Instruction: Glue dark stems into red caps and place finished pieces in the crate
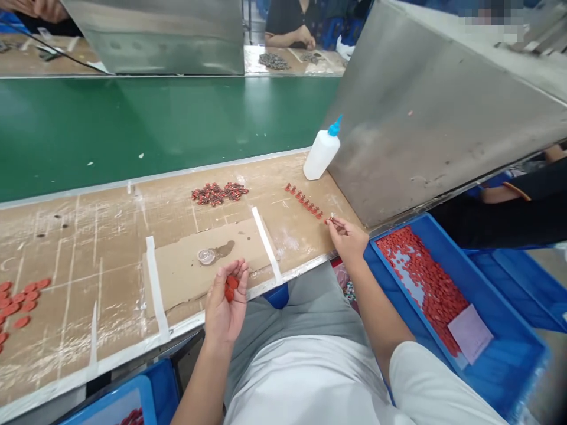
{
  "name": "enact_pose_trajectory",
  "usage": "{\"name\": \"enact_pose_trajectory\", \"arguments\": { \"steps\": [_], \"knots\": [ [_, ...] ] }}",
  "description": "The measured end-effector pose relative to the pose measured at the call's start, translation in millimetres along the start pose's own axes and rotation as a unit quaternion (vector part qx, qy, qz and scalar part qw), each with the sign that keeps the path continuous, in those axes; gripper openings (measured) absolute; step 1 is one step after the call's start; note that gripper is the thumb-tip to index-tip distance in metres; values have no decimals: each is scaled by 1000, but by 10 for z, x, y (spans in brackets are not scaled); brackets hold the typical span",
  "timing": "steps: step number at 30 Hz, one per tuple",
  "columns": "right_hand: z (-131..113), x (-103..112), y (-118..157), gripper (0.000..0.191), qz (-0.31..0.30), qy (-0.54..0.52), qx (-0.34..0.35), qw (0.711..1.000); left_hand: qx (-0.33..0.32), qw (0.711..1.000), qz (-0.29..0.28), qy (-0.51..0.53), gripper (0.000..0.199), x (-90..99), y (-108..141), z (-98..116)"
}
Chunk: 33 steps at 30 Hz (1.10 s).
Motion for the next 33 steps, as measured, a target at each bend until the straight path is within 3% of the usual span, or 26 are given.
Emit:
{"name": "enact_pose_trajectory", "arguments": {
  "steps": [4,11,15,18,21,22,25,27,30,33],
  "knots": [
    [55,-114,-56,30,-20,95,64,993,14,1000,3,6,23,-42,6,-19],
    [52,-230,-42,31,-22,129,86,988,57,998,4,26,29,-75,33,-31],
    [73,-181,-52,34,-8,138,86,987,83,994,-36,54,37,-191,66,-41],
    [-52,-45,9,36,22,130,95,987,102,989,-77,76,44,-319,100,-48],
    [-440,111,199,28,15,63,131,989,122,984,-99,85,46,-417,133,-76],
    [-639,129,294,25,-21,13,161,987,125,983,-104,86,46,-442,144,-84],
    [-1354,152,663,28,-152,-155,295,931,125,982,-114,84,46,-503,180,-106],
    [-1726,159,852,33,-196,-209,350,892,122,983,-115,70,47,-520,200,-113],
    [-2050,90,977,32,-238,-235,389,859,121,985,-115,50,49,-508,220,-111],
    [-2182,-8,985,31,-270,-242,403,840,141,981,-123,58,49,-468,229,-124]
  ]
}}
Point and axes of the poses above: each hand's wrist, its own y-axis away from the middle knuckle, its own x-axis out of the back of the hand, z = x × y, the point moved 7 cm from there along -y, towards the middle knuckle, and after that the axes turned 9 degrees about y, right-handed, at the moved point
